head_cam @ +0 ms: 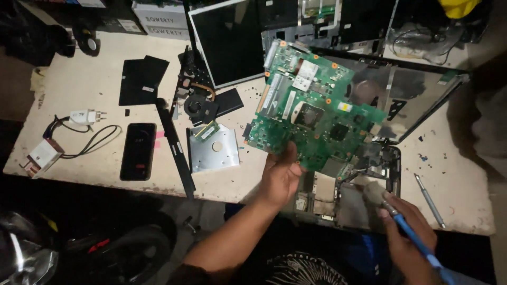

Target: The person holds a green circuit board and uses a blue brush to clean its surface. They repeatedly brush both sides of the board, flipping it over to reach different areas, while working at a cluttered table with other electronic parts.

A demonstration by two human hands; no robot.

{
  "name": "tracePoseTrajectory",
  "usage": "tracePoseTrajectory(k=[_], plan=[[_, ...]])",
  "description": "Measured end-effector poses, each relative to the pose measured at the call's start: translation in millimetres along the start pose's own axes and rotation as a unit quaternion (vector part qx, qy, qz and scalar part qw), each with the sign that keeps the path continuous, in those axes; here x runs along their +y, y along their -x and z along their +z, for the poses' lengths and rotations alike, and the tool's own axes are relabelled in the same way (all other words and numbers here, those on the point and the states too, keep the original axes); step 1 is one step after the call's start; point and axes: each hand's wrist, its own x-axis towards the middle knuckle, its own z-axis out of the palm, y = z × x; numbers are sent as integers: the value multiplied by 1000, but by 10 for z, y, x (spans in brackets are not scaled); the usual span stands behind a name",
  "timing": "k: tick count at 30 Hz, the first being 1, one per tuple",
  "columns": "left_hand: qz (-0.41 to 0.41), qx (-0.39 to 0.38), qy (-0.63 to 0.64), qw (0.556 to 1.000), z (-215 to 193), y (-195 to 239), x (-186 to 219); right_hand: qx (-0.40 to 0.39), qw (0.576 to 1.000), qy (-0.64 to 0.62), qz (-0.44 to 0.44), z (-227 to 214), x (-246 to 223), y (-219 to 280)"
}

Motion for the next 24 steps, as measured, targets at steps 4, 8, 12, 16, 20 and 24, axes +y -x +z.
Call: tracePoseTrajectory(k=[4,8,12,16,20,24], plan=[[59,-96,31,993,206,-93,111,1,998,34,45,219,554,162],[57,-83,-145,984,246,-304,157,11,998,49,23,366,494,130],[12,-175,-382,907,620,-448,550,19,998,51,30,373,280,57],[4,-257,-361,896,1125,-545,907,61,995,82,-8,408,310,63],[-7,-313,-462,830,1371,-798,1104,18,987,115,107,465,434,69],[-24,-292,-532,794,1469,-916,1262,-11,970,156,187,501,509,72]])
